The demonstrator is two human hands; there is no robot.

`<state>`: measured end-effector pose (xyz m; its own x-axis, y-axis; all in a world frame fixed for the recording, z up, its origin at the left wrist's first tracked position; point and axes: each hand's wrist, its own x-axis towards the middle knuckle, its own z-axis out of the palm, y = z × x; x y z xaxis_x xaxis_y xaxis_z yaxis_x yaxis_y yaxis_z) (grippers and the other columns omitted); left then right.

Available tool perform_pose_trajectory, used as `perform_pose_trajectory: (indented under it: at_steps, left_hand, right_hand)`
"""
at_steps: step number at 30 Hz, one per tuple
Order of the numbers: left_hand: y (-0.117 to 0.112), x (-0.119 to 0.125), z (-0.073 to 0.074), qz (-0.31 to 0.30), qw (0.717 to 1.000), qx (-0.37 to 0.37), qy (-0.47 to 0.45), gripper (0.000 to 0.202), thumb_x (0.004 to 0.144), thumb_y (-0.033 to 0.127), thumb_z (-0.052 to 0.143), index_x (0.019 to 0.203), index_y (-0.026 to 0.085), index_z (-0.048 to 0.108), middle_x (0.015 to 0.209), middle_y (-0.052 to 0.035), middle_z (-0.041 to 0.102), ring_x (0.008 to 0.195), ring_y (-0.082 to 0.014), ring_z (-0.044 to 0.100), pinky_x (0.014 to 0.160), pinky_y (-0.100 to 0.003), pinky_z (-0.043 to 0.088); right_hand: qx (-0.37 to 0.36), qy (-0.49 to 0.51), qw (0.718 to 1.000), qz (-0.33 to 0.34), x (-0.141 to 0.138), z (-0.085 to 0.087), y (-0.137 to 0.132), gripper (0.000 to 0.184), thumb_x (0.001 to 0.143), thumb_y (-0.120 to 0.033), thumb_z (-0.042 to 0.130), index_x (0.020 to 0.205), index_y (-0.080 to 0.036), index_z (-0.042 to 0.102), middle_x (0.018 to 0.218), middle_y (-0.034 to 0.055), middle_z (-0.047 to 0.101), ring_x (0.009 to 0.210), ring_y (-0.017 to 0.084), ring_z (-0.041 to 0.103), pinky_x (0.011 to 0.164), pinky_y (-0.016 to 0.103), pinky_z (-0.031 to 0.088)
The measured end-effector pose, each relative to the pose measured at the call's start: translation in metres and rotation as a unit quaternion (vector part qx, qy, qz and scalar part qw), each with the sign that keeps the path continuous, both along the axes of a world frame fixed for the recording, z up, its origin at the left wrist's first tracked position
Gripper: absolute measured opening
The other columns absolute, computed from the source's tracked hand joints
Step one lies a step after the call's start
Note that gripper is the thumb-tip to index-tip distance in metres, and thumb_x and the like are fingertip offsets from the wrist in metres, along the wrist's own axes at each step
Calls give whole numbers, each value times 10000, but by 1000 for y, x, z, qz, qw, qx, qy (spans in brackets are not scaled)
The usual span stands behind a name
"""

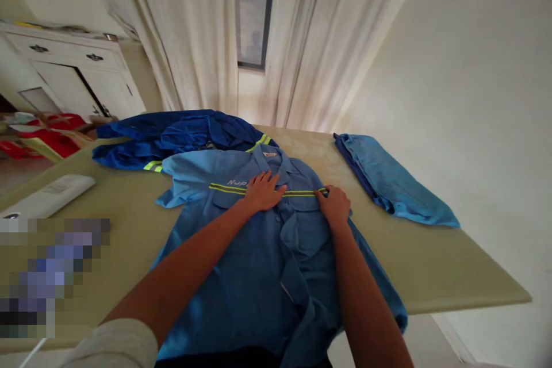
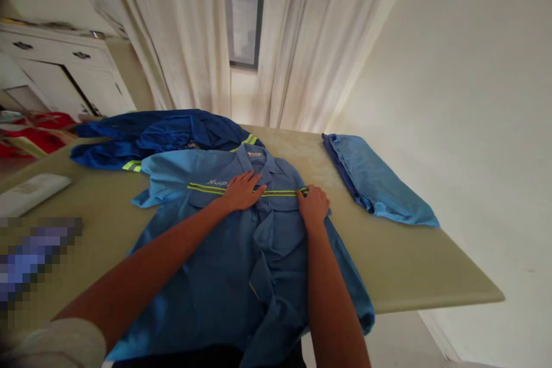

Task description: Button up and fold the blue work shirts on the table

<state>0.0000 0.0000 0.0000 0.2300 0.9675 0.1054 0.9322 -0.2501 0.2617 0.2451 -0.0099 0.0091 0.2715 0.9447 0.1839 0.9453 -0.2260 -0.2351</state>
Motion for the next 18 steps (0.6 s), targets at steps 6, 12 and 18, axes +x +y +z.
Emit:
perform_pose_trajectory:
  at_steps: [6,12,18]
  left_hand:
    - [26,-12,-16,-27,999,17,1,632,1063,553,340,1611,261,459,1728,-91,360,1606,-311,299,1297,-542,246]
    - [36,-15,-14,-13,999,30,-2,590,1067,482,339,1582,247,505,1700,-79,416,1581,-292,352,1284,-514,288]
    - [34,-13,-14,-3,999,32,-12,576,1060,448,352,1569,239,522,1688,-80,437,1570,-288,374,1284,-510,294]
  right_hand:
    - [173,7,978,114,-11,7,-4,249,1018,-369,578,1112,-194,729,1121,125,700,1078,284,593,942,379,398]
    - [210,62,970,110,-3,13,-5,360,1043,-401,519,943,-173,778,1155,154,724,1102,275,622,1006,393,419]
    - [27,108,987,119,13,23,-22,299,995,-377,608,853,-206,808,993,109,770,1005,254,691,931,355,480]
